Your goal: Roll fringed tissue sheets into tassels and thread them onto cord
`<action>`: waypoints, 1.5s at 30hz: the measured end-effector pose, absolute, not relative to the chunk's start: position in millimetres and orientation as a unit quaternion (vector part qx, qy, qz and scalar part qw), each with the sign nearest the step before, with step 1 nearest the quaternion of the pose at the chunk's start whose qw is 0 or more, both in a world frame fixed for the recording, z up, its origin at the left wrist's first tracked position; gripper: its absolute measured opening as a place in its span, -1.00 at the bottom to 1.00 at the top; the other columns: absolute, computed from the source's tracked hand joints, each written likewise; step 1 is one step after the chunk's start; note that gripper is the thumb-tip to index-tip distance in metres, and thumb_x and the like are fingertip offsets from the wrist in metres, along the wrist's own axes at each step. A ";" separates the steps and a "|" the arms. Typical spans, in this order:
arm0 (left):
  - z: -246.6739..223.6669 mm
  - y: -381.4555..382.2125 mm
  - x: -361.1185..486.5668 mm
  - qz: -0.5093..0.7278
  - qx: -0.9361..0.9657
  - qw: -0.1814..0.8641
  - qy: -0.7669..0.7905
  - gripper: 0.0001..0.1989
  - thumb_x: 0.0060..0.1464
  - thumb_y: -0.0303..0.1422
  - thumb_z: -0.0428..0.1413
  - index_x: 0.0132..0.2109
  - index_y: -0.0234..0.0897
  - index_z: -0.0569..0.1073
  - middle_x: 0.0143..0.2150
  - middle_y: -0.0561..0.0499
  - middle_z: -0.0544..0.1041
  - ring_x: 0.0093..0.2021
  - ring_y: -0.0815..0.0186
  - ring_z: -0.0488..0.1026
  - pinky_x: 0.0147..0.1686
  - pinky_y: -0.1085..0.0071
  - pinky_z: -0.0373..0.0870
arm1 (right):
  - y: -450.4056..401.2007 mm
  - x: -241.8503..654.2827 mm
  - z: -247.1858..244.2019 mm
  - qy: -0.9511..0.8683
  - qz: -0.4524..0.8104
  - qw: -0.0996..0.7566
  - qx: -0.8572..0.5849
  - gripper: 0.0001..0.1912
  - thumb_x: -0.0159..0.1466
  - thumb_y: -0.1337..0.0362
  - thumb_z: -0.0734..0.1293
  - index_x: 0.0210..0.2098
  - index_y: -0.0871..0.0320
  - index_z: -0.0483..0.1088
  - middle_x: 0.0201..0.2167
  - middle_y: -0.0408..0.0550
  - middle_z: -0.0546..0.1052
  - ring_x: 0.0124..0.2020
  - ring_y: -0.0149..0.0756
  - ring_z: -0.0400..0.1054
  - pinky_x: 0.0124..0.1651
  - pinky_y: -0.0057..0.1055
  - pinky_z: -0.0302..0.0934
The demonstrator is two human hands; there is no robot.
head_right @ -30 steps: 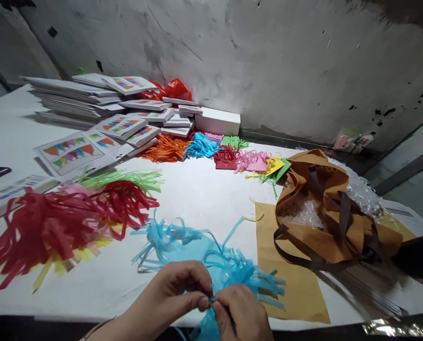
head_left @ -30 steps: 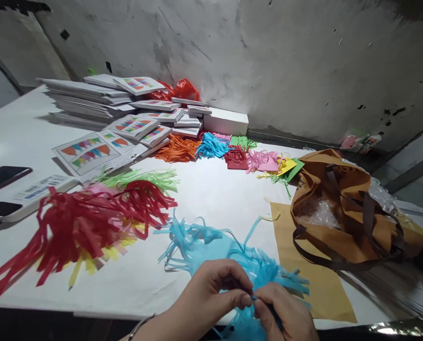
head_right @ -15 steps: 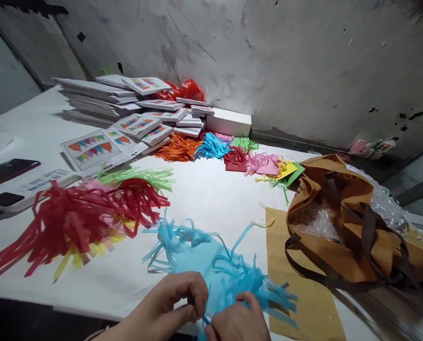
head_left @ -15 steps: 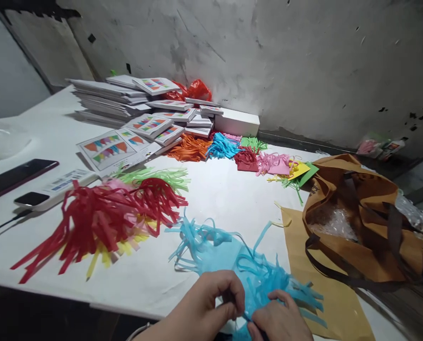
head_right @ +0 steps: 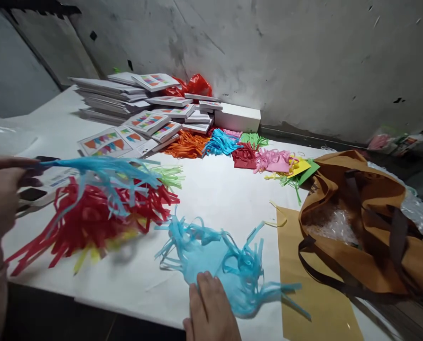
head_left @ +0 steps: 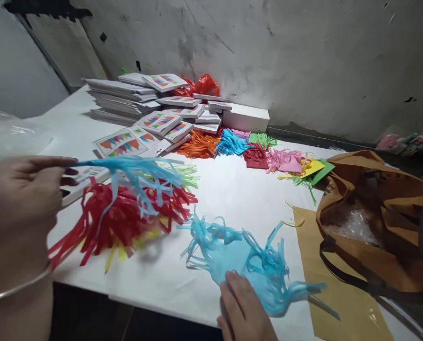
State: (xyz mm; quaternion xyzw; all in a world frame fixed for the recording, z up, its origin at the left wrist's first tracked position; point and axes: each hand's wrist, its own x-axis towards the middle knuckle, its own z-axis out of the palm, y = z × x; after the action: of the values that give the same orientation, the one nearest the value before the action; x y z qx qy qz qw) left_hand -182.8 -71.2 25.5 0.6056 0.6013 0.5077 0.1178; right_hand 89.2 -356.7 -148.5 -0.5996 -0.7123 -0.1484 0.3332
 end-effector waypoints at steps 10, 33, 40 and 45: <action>-40.4 -182.9 -38.9 0.164 0.942 0.289 0.037 -0.58 0.23 -0.53 0.01 0.14 -0.09 0.52 0.14 -0.03 0.58 0.19 0.11 0.45 0.20 0.23 0.31 | -350.5 106.8 -152.2 -0.748 -0.144 0.238 -0.603 -0.45 0.31 0.06 0.34 0.17 0.27 0.39 0.14 0.16 0.50 0.16 0.01 0.41 0.11 -0.15 0.42; -99.0 -227.2 -53.4 0.083 0.985 0.034 0.149 -0.21 0.26 -0.20 0.15 0.46 -0.37 -0.01 0.48 -0.25 0.07 0.45 -0.01 0.05 0.33 0.13 0.20 | -336.9 126.9 -123.0 -0.775 -0.087 0.311 -0.543 -0.68 0.40 0.23 0.21 0.05 0.21 0.43 0.14 0.09 0.51 0.24 -0.14 0.32 0.21 -0.22 0.30; -113.9 -223.3 -55.8 0.079 0.979 0.078 0.172 -0.17 0.22 -0.05 0.16 0.48 -0.06 -0.06 0.52 -0.17 -0.07 0.47 -0.17 -0.06 0.33 -0.15 0.10 | -347.6 169.3 -132.7 -0.669 -0.187 0.141 -0.705 -0.48 0.45 0.06 0.10 0.23 0.26 0.30 0.23 0.26 0.40 0.12 0.21 0.42 -0.09 0.14 0.40; -112.7 -221.9 -55.1 0.055 0.980 0.097 0.165 -0.19 0.19 -0.07 0.20 0.46 -0.06 0.04 0.50 -0.15 0.01 0.47 -0.16 -0.06 0.34 -0.17 0.07 | -373.0 202.3 -112.8 -0.500 -0.264 0.171 -0.807 -0.54 0.46 0.08 0.12 0.03 0.32 0.43 0.04 0.33 0.53 -0.01 0.26 0.46 -0.15 0.14 0.38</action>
State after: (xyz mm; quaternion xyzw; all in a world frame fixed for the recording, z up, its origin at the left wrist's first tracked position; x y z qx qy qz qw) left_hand -55.1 -221.9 -112.7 0.9800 0.1646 0.0552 0.0967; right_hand 202.3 -373.0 -112.8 -0.8070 -0.4998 -0.2638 0.1712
